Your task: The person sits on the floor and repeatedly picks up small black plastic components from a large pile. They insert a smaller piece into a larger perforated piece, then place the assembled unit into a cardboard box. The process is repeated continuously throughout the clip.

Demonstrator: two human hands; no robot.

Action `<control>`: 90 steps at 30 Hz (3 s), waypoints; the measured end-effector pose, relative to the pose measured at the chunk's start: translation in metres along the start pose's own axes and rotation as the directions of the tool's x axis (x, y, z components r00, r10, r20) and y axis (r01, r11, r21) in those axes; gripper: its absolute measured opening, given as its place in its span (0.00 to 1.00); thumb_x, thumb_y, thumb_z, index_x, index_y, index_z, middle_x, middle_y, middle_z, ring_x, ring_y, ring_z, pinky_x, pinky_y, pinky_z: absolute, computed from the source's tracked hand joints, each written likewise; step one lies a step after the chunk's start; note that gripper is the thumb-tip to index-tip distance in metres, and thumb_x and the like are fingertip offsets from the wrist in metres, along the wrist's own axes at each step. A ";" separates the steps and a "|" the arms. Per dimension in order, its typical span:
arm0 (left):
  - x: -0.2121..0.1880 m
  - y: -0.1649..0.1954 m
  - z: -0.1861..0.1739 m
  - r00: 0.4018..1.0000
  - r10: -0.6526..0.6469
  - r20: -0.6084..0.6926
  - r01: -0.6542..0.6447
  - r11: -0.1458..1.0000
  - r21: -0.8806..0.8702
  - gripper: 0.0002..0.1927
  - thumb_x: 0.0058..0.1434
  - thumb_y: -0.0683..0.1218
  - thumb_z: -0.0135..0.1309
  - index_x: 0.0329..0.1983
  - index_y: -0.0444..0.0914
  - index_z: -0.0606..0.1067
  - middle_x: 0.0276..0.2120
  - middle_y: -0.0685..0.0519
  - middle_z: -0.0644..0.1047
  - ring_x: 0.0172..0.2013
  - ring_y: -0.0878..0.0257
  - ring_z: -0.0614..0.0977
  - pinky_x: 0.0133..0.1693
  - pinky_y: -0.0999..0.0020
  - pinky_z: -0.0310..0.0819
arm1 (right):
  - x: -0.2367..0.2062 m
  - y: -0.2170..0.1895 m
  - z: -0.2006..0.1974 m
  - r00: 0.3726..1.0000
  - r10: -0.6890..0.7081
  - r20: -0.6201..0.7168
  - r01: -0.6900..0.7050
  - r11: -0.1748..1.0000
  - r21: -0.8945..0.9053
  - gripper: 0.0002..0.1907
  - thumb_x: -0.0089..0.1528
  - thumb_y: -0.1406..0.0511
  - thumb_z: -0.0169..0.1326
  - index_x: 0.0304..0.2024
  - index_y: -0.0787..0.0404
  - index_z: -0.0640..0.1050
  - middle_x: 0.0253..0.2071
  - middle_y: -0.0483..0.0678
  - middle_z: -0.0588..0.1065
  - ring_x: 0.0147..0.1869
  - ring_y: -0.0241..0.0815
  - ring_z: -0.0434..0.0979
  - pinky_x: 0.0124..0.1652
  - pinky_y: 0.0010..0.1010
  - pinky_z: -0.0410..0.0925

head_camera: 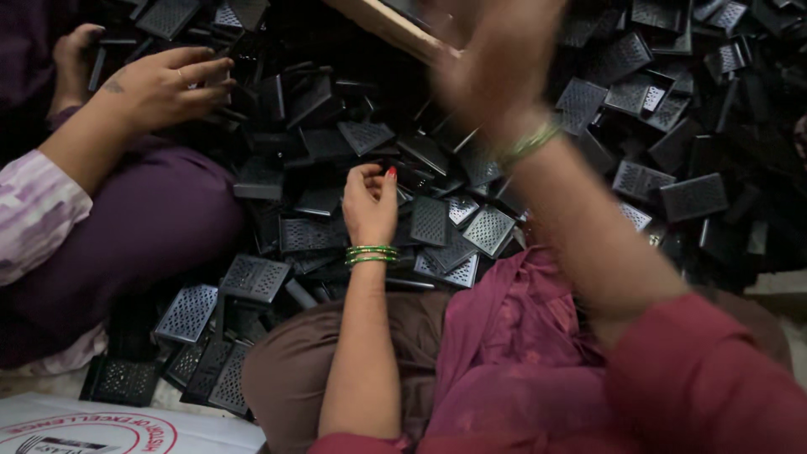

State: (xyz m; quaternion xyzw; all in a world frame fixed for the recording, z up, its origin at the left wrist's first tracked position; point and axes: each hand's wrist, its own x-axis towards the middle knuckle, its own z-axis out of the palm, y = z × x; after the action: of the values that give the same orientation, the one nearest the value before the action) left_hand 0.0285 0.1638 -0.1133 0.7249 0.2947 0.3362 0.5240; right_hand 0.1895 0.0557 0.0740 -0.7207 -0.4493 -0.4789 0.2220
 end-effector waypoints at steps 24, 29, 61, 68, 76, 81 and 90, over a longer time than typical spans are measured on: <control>0.007 0.035 -0.024 0.989 0.116 -0.088 -0.099 0.980 0.173 0.20 0.61 0.47 0.65 0.51 0.35 0.74 0.43 0.46 0.74 0.39 0.57 0.79 0.44 0.62 0.76 | -0.138 -0.045 0.002 0.748 0.059 0.661 -0.412 0.822 0.393 0.36 0.48 0.76 0.58 0.60 0.58 0.71 0.61 0.55 0.71 0.60 0.61 0.74 0.55 0.44 0.71; 0.008 0.030 -0.021 0.975 0.216 0.045 -0.220 0.967 0.130 0.25 0.61 0.53 0.68 0.53 0.34 0.74 0.46 0.45 0.75 0.46 0.52 0.79 0.47 0.60 0.75 | -0.130 -0.028 -0.047 0.711 0.234 0.663 -0.601 0.693 0.399 0.30 0.52 0.76 0.59 0.57 0.55 0.74 0.52 0.52 0.76 0.57 0.53 0.79 0.55 0.38 0.73; 0.011 0.045 -0.061 0.905 -0.200 0.376 0.318 0.905 -0.284 0.36 0.56 0.61 0.62 0.64 0.40 0.69 0.49 0.49 0.78 0.48 0.54 0.81 0.44 0.61 0.76 | -0.154 -0.051 -0.010 0.754 0.136 0.643 -0.405 0.866 0.292 0.36 0.53 0.64 0.64 0.64 0.56 0.69 0.63 0.54 0.68 0.67 0.58 0.67 0.61 0.46 0.64; 0.017 0.041 -0.077 0.798 -0.214 0.564 0.598 0.399 -0.695 0.30 0.67 0.65 0.45 0.58 0.38 0.76 0.43 0.49 0.82 0.38 0.53 0.86 0.30 0.65 0.78 | -0.175 -0.067 0.054 0.741 -0.088 0.666 -0.154 0.943 0.296 0.37 0.51 0.70 0.57 0.66 0.52 0.69 0.64 0.54 0.69 0.64 0.56 0.68 0.51 0.46 0.66; 0.011 0.026 -0.043 0.996 -0.075 0.054 0.058 0.961 0.272 0.35 0.54 0.61 0.66 0.58 0.34 0.73 0.52 0.41 0.76 0.53 0.47 0.77 0.54 0.50 0.69 | -0.203 -0.039 0.055 0.631 0.086 0.771 -0.365 0.910 0.198 0.18 0.62 0.66 0.56 0.56 0.55 0.75 0.51 0.49 0.75 0.57 0.52 0.76 0.54 0.41 0.71; -0.017 0.051 -0.013 0.975 0.221 -0.036 -0.125 0.672 0.730 0.42 0.44 0.58 0.69 0.57 0.32 0.69 0.59 0.32 0.67 0.61 0.34 0.66 0.61 0.37 0.55 | -0.185 -0.045 0.048 0.719 0.287 0.633 -0.454 0.884 0.115 0.30 0.58 0.55 0.63 0.57 0.62 0.72 0.52 0.60 0.73 0.55 0.61 0.73 0.50 0.46 0.70; -0.029 0.056 -0.004 0.981 0.164 0.101 -0.191 0.761 0.620 0.26 0.55 0.51 0.64 0.52 0.35 0.71 0.53 0.42 0.74 0.57 0.42 0.73 0.60 0.46 0.64 | -0.184 -0.053 0.049 0.647 0.298 0.702 -0.570 0.800 0.186 0.37 0.51 0.58 0.64 0.60 0.64 0.68 0.48 0.64 0.75 0.50 0.64 0.77 0.49 0.49 0.70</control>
State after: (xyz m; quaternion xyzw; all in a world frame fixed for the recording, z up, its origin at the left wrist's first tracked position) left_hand 0.0122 0.1282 -0.0634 0.8889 0.3091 0.2525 0.2248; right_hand 0.1430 0.0387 -0.1169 -0.8673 -0.3923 -0.0343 0.3045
